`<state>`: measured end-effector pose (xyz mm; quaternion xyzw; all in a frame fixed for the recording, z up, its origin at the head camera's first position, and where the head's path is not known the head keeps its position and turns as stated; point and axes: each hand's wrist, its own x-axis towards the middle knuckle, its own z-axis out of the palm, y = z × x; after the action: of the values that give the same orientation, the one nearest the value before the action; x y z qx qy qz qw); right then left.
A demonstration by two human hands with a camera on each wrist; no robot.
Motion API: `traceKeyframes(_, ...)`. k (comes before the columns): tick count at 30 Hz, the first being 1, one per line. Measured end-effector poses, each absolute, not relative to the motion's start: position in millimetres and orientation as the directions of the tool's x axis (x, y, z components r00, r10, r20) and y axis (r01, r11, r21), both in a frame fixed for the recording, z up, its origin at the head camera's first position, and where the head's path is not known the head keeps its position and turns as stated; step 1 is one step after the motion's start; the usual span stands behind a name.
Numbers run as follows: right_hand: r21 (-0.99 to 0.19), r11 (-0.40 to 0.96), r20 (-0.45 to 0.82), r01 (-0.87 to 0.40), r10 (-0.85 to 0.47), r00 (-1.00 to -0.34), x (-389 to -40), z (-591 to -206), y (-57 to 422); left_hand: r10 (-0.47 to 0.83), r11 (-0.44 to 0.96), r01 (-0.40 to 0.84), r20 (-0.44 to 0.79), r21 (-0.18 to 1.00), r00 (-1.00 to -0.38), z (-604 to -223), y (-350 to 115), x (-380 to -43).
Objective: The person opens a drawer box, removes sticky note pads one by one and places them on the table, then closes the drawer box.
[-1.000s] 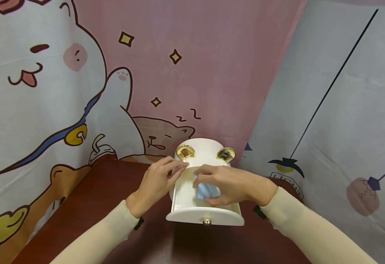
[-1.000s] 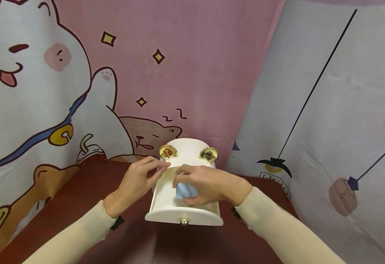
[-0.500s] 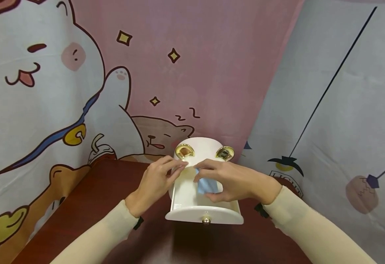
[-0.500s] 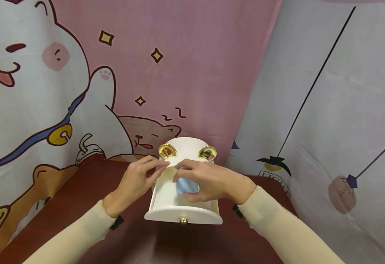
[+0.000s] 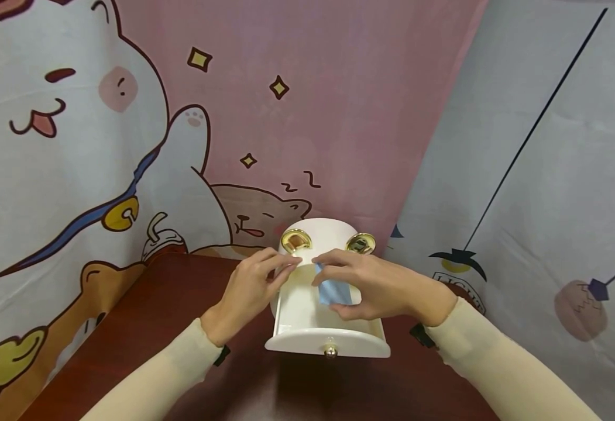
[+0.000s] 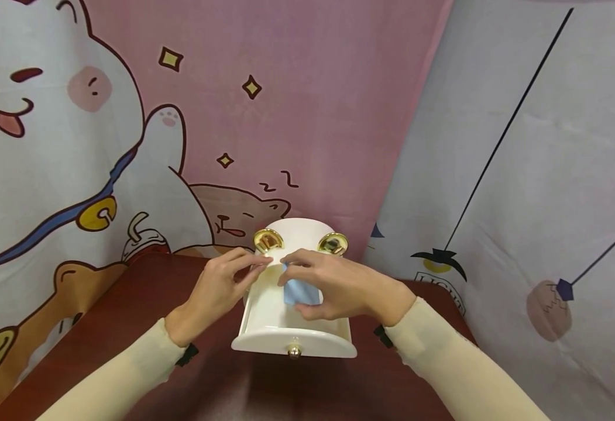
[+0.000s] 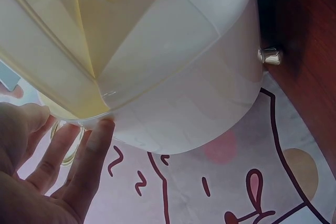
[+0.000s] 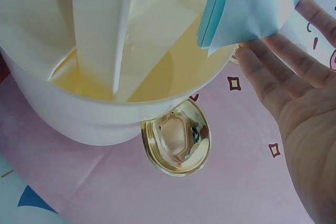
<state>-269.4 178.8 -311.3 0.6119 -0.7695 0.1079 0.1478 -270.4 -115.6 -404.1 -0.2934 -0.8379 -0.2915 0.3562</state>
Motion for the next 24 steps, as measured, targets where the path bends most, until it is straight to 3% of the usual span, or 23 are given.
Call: traceKeyframes(24, 0.017, 0.283, 0.41, -0.959, -0.877, -0.252, -270, -310, 198, 0.287, 0.651, 0.702, 0.762, 0.289, -0.58, -405, -117, -270)
